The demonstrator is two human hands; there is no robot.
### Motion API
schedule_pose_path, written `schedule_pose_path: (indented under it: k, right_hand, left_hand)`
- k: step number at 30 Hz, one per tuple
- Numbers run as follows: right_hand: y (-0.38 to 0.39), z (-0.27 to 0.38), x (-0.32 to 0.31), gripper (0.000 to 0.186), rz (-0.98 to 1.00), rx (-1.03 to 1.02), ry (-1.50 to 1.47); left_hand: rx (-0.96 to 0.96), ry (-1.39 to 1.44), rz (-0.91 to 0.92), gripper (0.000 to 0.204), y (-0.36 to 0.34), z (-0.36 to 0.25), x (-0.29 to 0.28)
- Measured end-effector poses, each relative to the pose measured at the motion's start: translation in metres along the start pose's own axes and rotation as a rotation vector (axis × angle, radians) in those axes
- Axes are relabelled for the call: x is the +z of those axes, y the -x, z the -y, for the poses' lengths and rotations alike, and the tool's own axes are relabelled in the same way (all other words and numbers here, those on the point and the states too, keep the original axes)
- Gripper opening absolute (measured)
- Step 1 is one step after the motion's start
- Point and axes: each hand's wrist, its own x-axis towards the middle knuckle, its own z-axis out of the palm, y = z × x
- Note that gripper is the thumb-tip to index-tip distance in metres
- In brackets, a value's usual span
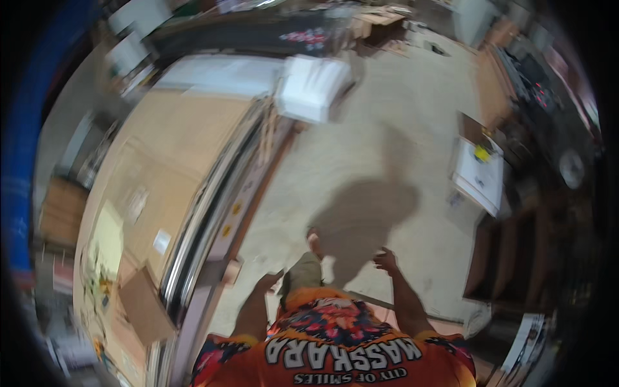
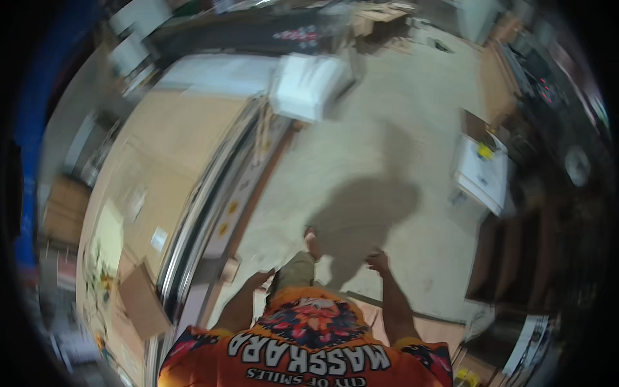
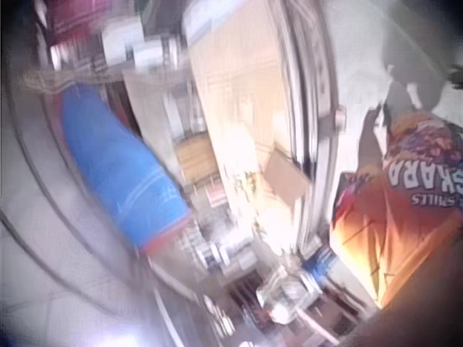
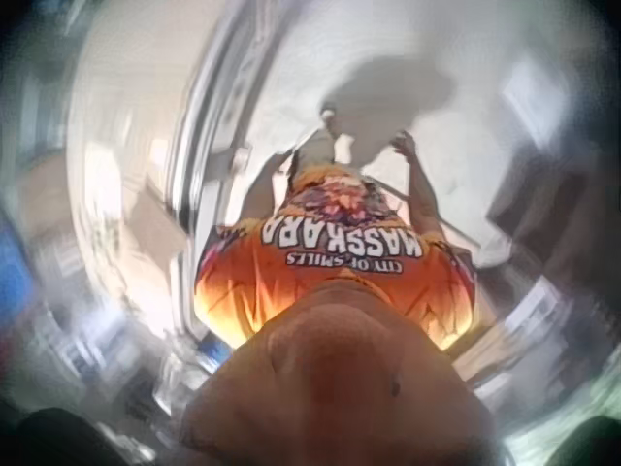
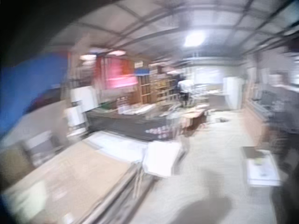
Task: The person cleans the edge of a wood panel with a cloth, then places the panel into an edge-banding machine to apply edging, and briefly checks the internal mechanisms of the machine.
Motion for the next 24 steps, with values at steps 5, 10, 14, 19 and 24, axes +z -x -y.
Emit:
schedule_pose_path:
  k: [5, 10, 14, 19, 24]
  right_hand:
    - [-0.019, 0.055, -0.023, 0.03, -0.211, -0.033, 0.158]
    - [-0.016, 0.071, -0.088, 0.044, -0.531, 0.318, 0.239]
    - [-0.027, 0.104, -0.102, 0.036, -0.623, 0.45, 0.018]
    - [-0.079, 0.11, -0.105, 0.029, -0.672, 0.475, -0.247]
    - [-0.218, 0.092, -0.182, 0.034, -0.421, 0.578, -0.828]
  left_hand:
    - [-0.168, -0.378, 0.104, 0.071, -0.089, -0.163, 0.009]
    - [0.093, -0.405, 0.211, 0.03, -0.162, -0.406, 0.055]
    - [0.645, -0.501, 0.069, 0.013, -0.222, -0.588, 0.096]
    - [0.585, -0.537, 0.268, 0.025, -0.195, -0.795, 0.189]
    - [0.671, -0.772, 0.196, 0.035, -0.258, -0.893, 0.232]
